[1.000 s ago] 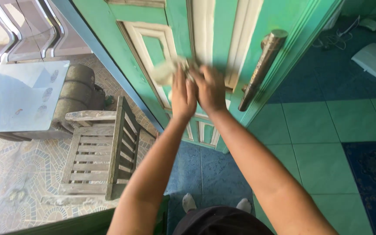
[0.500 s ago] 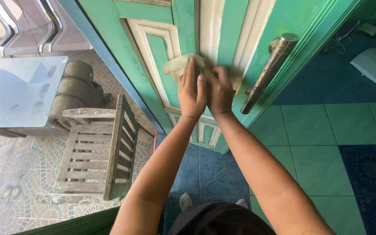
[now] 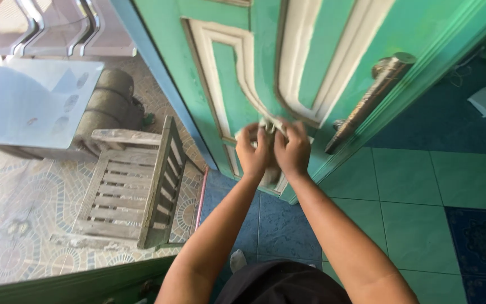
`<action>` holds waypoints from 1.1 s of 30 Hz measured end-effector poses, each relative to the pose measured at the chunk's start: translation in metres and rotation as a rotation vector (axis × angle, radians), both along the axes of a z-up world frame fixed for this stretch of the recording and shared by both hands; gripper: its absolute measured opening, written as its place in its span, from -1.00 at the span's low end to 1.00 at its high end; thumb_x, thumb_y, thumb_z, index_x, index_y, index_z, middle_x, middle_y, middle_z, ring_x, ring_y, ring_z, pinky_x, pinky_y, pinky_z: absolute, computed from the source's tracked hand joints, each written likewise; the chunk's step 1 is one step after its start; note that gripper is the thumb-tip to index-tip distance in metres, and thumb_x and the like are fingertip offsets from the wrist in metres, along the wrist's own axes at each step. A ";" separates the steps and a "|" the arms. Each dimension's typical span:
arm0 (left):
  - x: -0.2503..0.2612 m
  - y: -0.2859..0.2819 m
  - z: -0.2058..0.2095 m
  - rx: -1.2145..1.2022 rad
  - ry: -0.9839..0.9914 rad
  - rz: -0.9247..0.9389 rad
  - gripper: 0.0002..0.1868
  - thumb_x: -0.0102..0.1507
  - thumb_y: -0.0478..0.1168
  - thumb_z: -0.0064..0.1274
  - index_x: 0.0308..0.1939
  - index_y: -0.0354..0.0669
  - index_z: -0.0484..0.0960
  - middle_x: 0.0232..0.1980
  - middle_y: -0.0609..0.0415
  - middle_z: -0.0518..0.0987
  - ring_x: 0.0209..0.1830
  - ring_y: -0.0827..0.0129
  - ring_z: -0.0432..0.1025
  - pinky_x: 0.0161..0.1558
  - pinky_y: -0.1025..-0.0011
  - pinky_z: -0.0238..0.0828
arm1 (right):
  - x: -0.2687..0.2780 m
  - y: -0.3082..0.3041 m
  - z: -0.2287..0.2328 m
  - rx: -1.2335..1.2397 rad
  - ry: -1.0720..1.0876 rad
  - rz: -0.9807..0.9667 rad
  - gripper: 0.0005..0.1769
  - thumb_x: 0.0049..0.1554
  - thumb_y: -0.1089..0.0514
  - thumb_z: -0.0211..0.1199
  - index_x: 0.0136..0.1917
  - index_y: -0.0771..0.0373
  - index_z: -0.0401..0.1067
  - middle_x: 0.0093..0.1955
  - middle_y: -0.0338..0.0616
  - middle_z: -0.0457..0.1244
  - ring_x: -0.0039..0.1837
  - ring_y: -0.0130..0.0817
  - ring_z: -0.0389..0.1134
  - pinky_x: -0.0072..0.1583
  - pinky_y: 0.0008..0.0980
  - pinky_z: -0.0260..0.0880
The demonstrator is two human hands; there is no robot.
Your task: Cleaning a wooden entryway door using a spray bottle, sponge, and rag.
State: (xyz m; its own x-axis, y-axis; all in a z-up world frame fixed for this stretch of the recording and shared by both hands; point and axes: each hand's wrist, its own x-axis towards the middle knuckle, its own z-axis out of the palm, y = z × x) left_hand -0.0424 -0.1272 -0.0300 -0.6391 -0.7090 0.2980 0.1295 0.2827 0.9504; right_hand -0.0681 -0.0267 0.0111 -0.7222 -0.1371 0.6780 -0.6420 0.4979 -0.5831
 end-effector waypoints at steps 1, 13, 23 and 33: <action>0.004 -0.005 0.020 0.003 -0.008 0.014 -0.70 0.34 -0.16 0.11 0.08 -0.25 0.65 -0.19 -0.07 0.69 -0.22 0.30 0.61 -0.15 0.36 0.56 | 0.004 -0.007 0.015 0.003 -0.008 0.014 -0.74 0.19 0.24 0.24 0.16 0.18 0.54 -0.01 -0.06 0.29 0.03 -0.01 0.40 0.04 -0.14 0.42; -0.018 -0.037 0.028 -0.210 -0.164 -0.204 -0.57 0.18 -0.26 0.00 0.14 -0.24 0.59 0.10 -0.22 0.61 -0.17 -0.02 0.60 -0.06 0.19 0.53 | -0.008 -0.010 0.012 0.425 0.260 -0.185 -0.69 0.13 0.17 0.26 0.14 0.00 0.59 0.16 -0.14 0.21 0.13 -0.02 0.26 0.14 -0.07 0.17; 0.065 -0.013 -0.104 -0.294 -0.267 -0.276 -0.53 0.04 -0.28 0.13 0.04 -0.28 0.56 -0.02 -0.25 0.63 -0.01 -0.09 0.54 0.04 0.12 0.47 | 0.013 0.030 -0.077 0.036 -0.255 0.300 -0.73 0.15 0.32 0.11 0.13 0.35 0.42 0.22 0.07 0.33 0.17 0.07 0.39 0.17 -0.18 0.40; 0.111 -0.025 -0.066 -0.685 -0.200 0.020 -0.75 -0.10 -0.24 0.24 -0.46 -0.13 0.48 -0.17 -0.12 0.59 -0.05 -0.07 0.41 0.04 0.18 0.32 | 0.006 0.063 -0.054 0.455 -0.708 0.777 -0.50 -0.02 0.26 0.28 0.23 0.12 0.38 -0.05 -0.15 0.37 -0.03 -0.25 0.44 0.04 -0.31 0.44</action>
State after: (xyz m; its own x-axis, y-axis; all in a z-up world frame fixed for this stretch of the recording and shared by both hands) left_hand 0.0690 -0.1524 -0.0958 -0.7172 -0.4163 0.5588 -0.0403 0.8254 0.5631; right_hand -0.0623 0.0363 -0.0424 -0.5346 -0.8419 -0.0735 -0.4681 0.3673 -0.8037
